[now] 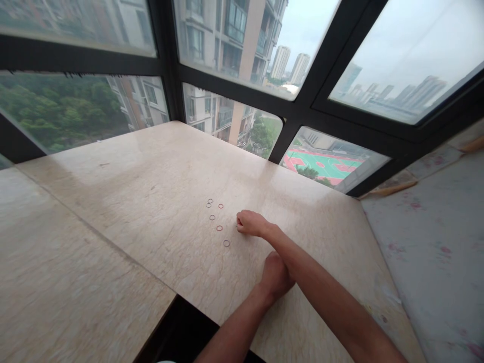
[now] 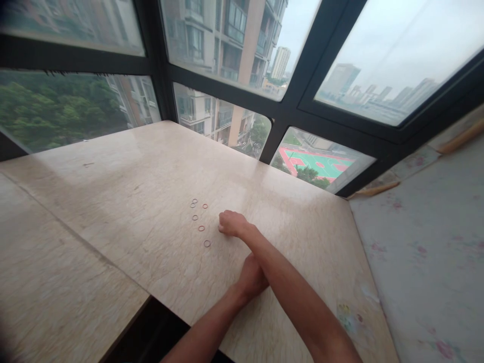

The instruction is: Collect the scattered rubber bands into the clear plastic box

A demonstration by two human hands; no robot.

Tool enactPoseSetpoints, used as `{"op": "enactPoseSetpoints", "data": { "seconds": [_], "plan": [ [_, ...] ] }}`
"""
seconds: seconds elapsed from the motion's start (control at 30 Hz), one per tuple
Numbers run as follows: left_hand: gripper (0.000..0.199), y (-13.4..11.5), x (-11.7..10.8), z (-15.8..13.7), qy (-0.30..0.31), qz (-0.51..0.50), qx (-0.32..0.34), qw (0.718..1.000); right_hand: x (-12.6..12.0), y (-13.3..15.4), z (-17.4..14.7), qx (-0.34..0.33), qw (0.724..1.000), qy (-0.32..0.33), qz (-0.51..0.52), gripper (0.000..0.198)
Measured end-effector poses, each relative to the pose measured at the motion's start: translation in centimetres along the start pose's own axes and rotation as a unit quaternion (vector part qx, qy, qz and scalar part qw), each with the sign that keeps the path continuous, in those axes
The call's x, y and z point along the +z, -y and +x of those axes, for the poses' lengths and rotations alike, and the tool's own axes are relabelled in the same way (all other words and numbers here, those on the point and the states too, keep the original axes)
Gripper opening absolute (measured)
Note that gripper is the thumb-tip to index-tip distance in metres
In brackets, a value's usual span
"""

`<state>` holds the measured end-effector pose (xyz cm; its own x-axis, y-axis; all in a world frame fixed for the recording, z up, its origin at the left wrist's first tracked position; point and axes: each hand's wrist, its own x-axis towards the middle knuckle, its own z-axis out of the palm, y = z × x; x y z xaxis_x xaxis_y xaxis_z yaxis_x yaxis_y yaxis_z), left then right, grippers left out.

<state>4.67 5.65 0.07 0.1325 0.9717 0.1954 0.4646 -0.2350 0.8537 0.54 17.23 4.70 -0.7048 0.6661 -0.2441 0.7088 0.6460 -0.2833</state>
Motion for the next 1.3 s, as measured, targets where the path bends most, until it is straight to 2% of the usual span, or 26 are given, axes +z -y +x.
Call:
{"op": "enactPoseSetpoints", "data": {
  "seconds": [0.13, 0.33, 0.4, 0.53, 0.67, 0.8, 0.87, 0.97, 1.13, 1.2, 1.3],
  "plan": [
    [0.013, 0.5, 0.4, 0.2, 0.006, 0.023, 0.007, 1.0, 0.4, -0.8, -1.8, -0.006, 0.991, -0.031, 0.131, 0.005],
    [0.014, 1.4, 1.0, 0.4, 0.011, 0.017, 0.005, 1.0, 0.7, -1.2, -4.9, 0.024, 0.937, -0.082, 0.338, 0.01],
    [0.016, 1.5, 1.1, 0.5, 0.016, 0.018, -0.018, 1.0, 0.6, -1.3, -6.4, 0.034, 0.896, -0.114, 0.427, 0.011],
    [0.01, 1.5, 1.1, 0.7, -0.004, 0.018, -0.052, 0.998, 0.3, -1.6, -9.8, 0.055, 0.752, -0.168, 0.636, 0.018],
    [0.008, 1.2, 0.8, 0.7, -0.023, 0.021, -0.043, 0.999, 0.5, -2.3, -13.7, 0.075, 0.687, -0.223, 0.688, 0.019],
    [0.019, 1.2, 0.4, 0.7, -0.017, -0.01, 0.015, 1.0, 1.3, -3.5, -17.8, 0.084, 0.607, -0.295, 0.733, 0.023],
    [0.018, 1.2, 0.3, 0.7, -0.022, -0.017, 0.035, 0.999, 2.1, -4.2, -20.0, 0.106, 0.577, -0.328, 0.741, 0.024],
    [0.019, 1.4, 0.3, 0.9, -0.031, -0.018, 0.042, 0.998, 3.6, -5.4, -23.5, 0.152, 0.548, -0.371, 0.734, 0.026],
    [0.02, 1.4, 0.3, 1.0, -0.035, -0.012, 0.048, 0.998, 6.1, -7.2, -29.6, 0.241, 0.52, -0.448, 0.686, 0.03],
    [0.02, 1.3, 0.2, 0.9, -0.035, -0.007, 0.05, 0.998, 6.6, -7.7, -31.7, 0.272, 0.518, -0.48, 0.654, 0.031],
    [0.02, 1.2, 0.1, 0.9, -0.03, 0.001, 0.05, 0.998, 7.1, -8.5, -34.0, 0.308, 0.533, -0.514, 0.597, 0.032]
  ]
}}
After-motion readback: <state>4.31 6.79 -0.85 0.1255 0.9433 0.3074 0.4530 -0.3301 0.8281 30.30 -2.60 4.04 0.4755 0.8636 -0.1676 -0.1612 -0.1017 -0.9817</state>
